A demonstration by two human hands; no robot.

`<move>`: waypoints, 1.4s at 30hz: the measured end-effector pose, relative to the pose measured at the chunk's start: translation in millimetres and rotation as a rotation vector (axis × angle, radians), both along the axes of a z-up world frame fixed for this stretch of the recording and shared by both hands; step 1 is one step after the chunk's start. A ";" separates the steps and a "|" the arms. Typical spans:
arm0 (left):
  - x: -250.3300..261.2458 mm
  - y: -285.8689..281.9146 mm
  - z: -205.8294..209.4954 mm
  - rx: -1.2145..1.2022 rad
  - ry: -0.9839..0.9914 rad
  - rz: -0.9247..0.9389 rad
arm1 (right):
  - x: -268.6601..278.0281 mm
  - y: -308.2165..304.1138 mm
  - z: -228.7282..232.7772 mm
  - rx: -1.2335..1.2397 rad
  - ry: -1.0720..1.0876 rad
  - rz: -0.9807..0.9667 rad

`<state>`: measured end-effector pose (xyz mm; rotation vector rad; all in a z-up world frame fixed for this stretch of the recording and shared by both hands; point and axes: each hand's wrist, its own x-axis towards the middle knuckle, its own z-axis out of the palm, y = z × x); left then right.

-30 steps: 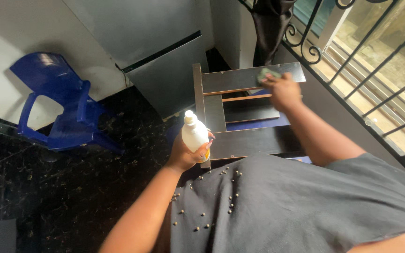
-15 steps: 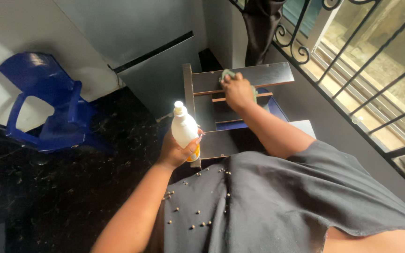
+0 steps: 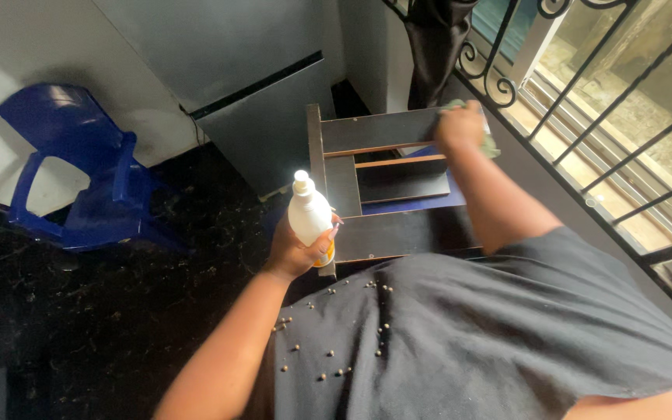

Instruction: The person cleans a wooden shelf unit by spraying a cleaning solution from a white bottle and wiping the surfaces with a green cloth. They methodically clean each shelf and the sides of the unit, occasionally repositioning the shelf to access different areas.

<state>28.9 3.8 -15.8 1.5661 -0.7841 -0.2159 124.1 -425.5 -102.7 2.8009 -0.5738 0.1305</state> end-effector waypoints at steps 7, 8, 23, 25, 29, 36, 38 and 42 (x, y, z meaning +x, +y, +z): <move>0.9 1.4 -1.3 -0.073 0.071 -0.042 | 12.1 126.6 -13.8 0.087 -0.174 0.396; 0.9 1.9 -0.5 -0.071 0.079 -0.043 | 2.6 129.3 -11.9 0.089 -0.218 0.445; 3.8 2.2 8.7 -0.023 -0.010 -0.089 | -133.7 -56.4 11.4 0.228 -0.496 -0.001; 5.3 1.8 9.4 -0.020 -0.029 -0.084 | -164.2 -57.1 39.0 0.263 -0.571 -0.045; 6.6 0.6 9.4 -0.125 0.054 -0.153 | -229.8 -34.0 73.1 0.686 -0.674 -0.067; 12.0 1.8 14.0 -0.074 -0.004 -0.148 | -269.9 43.6 47.6 0.552 -0.550 -0.056; 8.1 2.8 13.6 -0.090 -0.076 -0.138 | -273.3 64.6 41.1 0.345 -0.623 -0.029; -2.4 11.5 9.8 -0.178 -0.157 -0.122 | -280.4 78.7 38.2 0.227 -0.524 0.064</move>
